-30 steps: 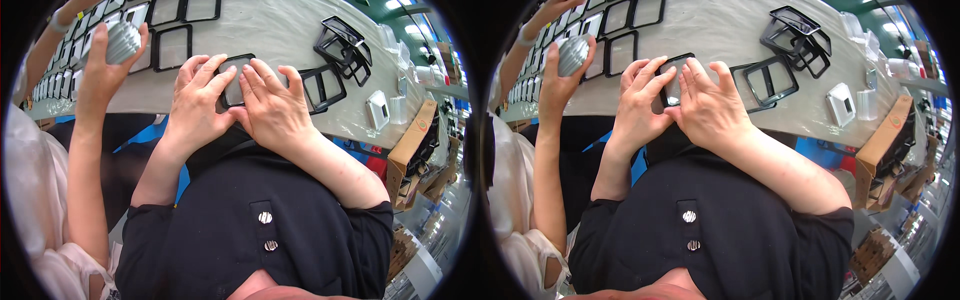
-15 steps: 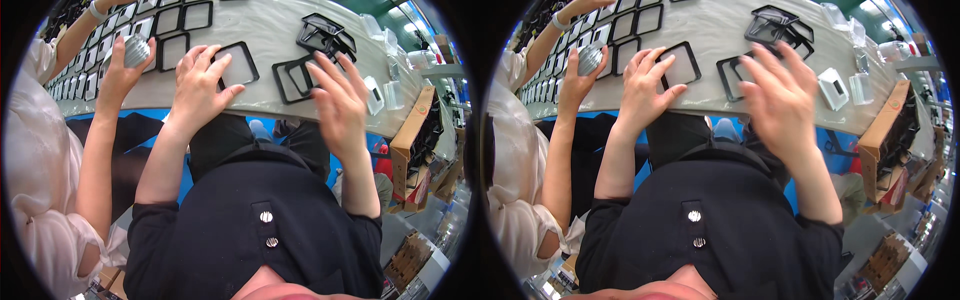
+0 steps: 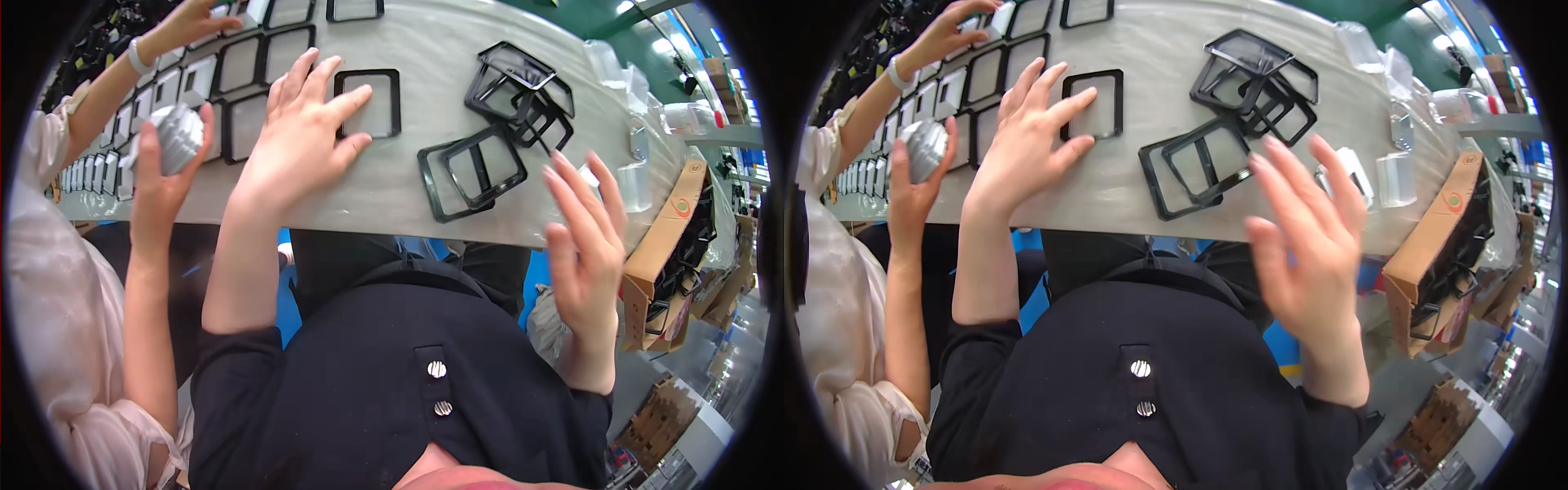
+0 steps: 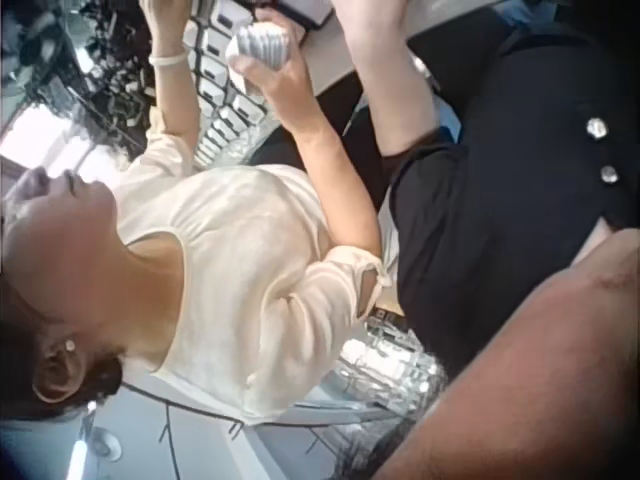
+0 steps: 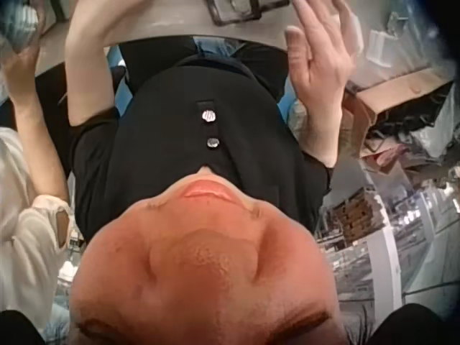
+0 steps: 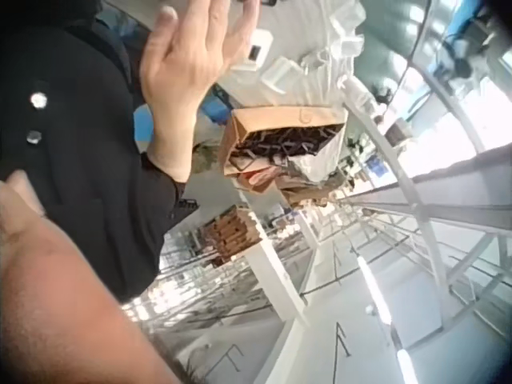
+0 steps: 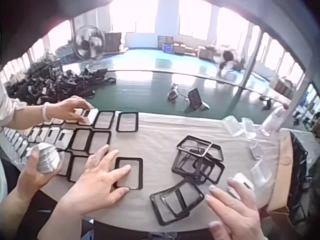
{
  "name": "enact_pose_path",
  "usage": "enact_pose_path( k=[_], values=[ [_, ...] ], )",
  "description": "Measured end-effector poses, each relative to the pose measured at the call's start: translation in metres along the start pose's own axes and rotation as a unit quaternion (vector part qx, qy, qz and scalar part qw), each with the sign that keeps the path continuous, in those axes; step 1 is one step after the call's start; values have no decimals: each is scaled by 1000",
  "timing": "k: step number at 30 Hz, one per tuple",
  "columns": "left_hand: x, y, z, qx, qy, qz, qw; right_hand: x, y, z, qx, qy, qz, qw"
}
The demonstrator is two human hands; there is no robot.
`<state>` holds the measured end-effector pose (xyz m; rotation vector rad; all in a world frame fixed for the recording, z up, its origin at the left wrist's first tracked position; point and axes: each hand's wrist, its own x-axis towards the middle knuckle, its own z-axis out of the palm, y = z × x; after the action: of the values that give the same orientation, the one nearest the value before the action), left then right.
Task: The person assembles components by fitting transparent covers into black frames, pressing them securely into place by hand, and setting the assembled pieces onto the table.
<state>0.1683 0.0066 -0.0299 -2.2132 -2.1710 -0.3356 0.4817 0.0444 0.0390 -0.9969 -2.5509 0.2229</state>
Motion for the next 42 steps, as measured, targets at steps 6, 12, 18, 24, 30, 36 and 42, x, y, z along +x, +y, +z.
enact_pose_path(
  k=[6, 12, 18, 24, 30, 36, 42],
  values=[
    [-31, 20, -8, -96, 27, -21, 995, 74, -26, 80, -5, -139, -147, 979],
    [-45, 24, 6, -75, 25, 11, 997, 76, -35, 99, -3, -207, -157, 966],
    [-40, 27, 16, -14, 38, 20, 999, 87, -34, 98, -44, -224, -145, 963],
    [-31, 8, 6, -186, -9, -14, 982, 70, -36, 102, -82, -225, -135, 961],
    [-16, -8, 16, -253, 0, -2, 967, 74, -26, 103, -77, -243, -145, 956],
    [-17, -10, 16, -256, -24, 11, 966, 83, -29, 102, -111, -242, -151, 952],
    [-19, 11, 11, -136, -25, -6, 990, 81, -36, 108, -120, -193, -140, 964]
  ],
)
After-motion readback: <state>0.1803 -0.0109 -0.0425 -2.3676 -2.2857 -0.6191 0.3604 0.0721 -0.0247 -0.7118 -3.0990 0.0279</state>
